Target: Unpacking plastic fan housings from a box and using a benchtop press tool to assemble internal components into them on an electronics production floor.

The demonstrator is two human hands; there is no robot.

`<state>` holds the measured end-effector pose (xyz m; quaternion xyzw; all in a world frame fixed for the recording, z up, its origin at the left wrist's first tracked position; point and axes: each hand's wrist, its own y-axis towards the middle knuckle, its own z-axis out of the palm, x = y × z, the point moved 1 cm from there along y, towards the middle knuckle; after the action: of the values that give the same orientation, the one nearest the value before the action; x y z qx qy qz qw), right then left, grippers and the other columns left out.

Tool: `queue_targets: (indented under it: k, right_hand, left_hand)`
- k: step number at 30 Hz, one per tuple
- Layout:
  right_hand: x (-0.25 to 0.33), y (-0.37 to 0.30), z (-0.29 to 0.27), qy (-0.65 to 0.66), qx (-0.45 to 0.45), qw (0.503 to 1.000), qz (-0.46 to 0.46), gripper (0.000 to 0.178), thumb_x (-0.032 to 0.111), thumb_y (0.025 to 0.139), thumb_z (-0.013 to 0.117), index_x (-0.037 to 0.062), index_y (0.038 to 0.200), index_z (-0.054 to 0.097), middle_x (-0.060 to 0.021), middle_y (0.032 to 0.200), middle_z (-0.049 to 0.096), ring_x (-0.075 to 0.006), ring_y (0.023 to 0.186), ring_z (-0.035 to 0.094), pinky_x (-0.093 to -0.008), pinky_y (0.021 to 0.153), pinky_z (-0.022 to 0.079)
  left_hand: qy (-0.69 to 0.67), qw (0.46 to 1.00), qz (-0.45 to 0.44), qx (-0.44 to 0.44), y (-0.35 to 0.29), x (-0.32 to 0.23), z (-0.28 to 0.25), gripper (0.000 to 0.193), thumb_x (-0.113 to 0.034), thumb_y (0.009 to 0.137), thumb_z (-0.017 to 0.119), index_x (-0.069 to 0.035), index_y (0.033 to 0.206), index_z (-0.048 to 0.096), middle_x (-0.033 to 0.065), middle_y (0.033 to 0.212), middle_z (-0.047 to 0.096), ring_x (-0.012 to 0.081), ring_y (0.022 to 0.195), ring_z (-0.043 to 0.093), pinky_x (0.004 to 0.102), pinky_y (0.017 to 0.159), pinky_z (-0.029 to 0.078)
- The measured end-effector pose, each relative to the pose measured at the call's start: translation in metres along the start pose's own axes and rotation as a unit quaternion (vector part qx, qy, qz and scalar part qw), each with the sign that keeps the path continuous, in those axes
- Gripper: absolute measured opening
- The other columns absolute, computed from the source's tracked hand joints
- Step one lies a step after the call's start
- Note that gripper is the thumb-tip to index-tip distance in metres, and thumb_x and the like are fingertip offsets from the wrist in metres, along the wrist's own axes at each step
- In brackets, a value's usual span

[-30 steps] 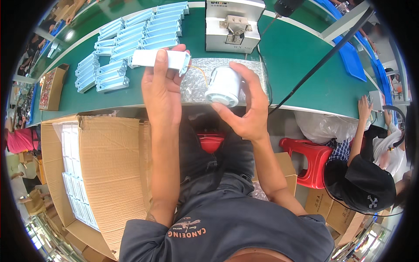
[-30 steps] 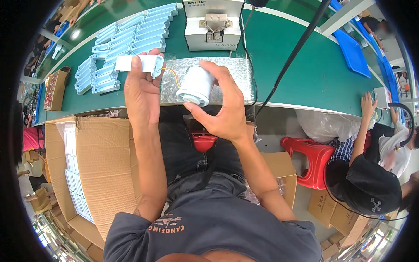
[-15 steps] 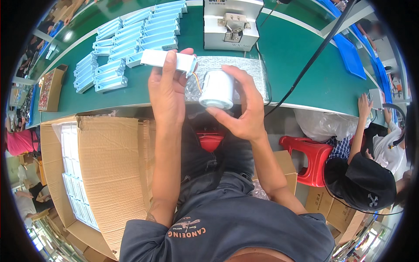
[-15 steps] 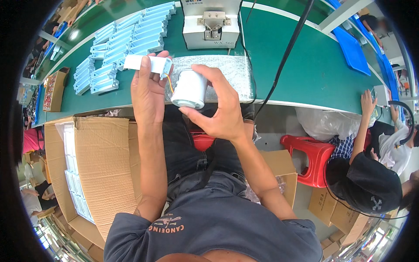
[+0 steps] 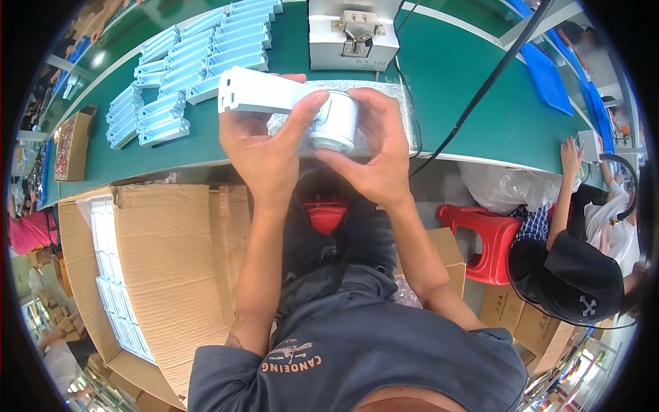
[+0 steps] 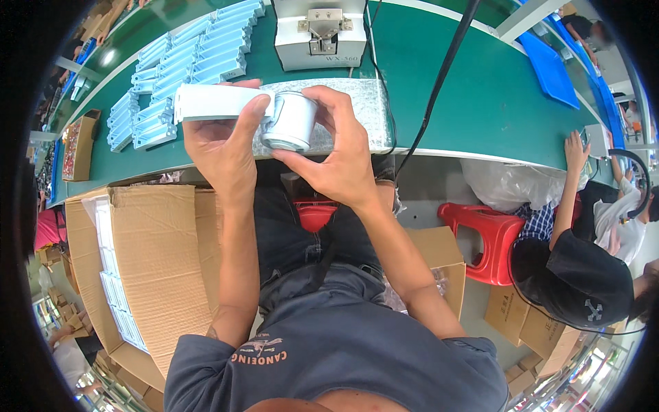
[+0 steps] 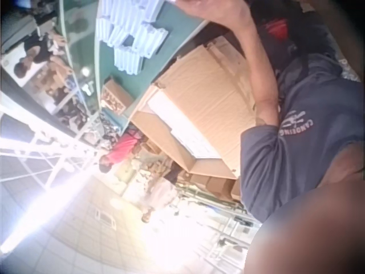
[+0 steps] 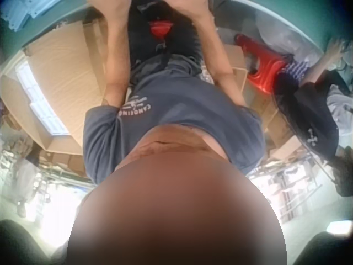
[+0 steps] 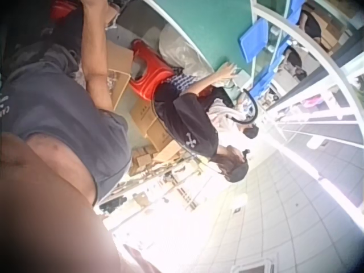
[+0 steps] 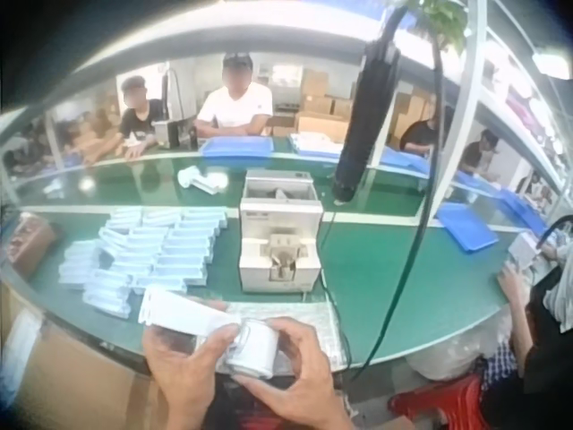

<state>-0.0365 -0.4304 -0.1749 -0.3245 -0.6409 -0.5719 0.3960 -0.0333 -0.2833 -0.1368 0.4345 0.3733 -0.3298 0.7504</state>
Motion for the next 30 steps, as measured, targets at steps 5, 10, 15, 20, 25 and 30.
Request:
queue_targets:
  k: [5,10,15,20,25,30]
  right_hand:
    - [-0.001,-0.003,0.001,-0.006,-0.010,1.000,0.008,0.082,0.008,0.070,0.094,0.0006,0.136,0.046,-0.0167,0.131,0.058,-0.0284,0.122,0.064,-0.0420,0.107,0.052]
    - [-0.002,-0.005,0.002,0.012,-0.012,1.000,0.017,0.084,0.010,0.070,0.095,0.0003,0.136,0.045,-0.0165,0.130,0.058,-0.0281,0.120,0.065,-0.0421,0.107,0.052]
    - [-0.001,-0.005,0.000,-0.001,-0.008,1.000,0.015,0.083,0.011,0.070,0.095,0.0002,0.135,0.046,-0.0165,0.128,0.059,-0.0280,0.119,0.065,-0.0422,0.106,0.053]
    - [-0.002,-0.005,0.002,-0.075,0.017,0.997,0.005,0.081,0.012,0.069,0.096,0.0004,0.134,0.048,-0.0167,0.127,0.060,-0.0276,0.118,0.066,-0.0419,0.106,0.053]
    - [-0.004,-0.006,-0.002,0.011,0.012,0.999,0.044,0.082,0.012,0.069,0.096,0.0006,0.134,0.047,-0.0165,0.127,0.061,-0.0272,0.118,0.066,-0.0413,0.105,0.053]
    - [-0.001,-0.004,-0.002,0.026,0.015,0.998,0.056,0.082,0.011,0.069,0.096,0.0008,0.134,0.046,-0.0158,0.127,0.061,-0.0264,0.119,0.065,-0.0403,0.103,0.054]
  left_hand:
    - [0.012,1.000,-0.012,-0.011,-0.003,-0.002,-0.001,0.040,0.007,0.076,0.087,0.004,0.109,0.063,0.0166,0.102,0.073,0.0177,0.087,0.071,0.0320,0.076,0.060]
    - [0.008,1.000,0.009,-0.018,-0.004,-0.001,0.001,0.037,0.007,0.076,0.087,0.004,0.105,0.064,0.0164,0.101,0.073,0.0190,0.093,0.071,0.0326,0.078,0.060]
    - [0.018,1.000,0.006,-0.009,-0.006,0.003,-0.002,0.039,0.007,0.075,0.087,0.004,0.106,0.063,0.0163,0.101,0.072,0.0197,0.093,0.071,0.0325,0.079,0.059]
    - [0.003,0.999,-0.001,-0.037,-0.010,0.004,-0.001,0.041,0.006,0.076,0.088,0.004,0.109,0.063,0.0159,0.101,0.072,0.0194,0.093,0.071,0.0329,0.081,0.059]
    - [0.004,1.000,-0.011,-0.015,-0.013,0.005,-0.001,0.043,0.006,0.076,0.088,0.004,0.110,0.061,0.0152,0.102,0.072,0.0181,0.091,0.071,0.0315,0.077,0.060]
    - [-0.005,1.000,-0.001,-0.017,-0.011,0.004,0.004,0.042,0.005,0.077,0.088,0.003,0.110,0.061,0.0136,0.100,0.072,0.0171,0.089,0.070,0.0304,0.076,0.060]
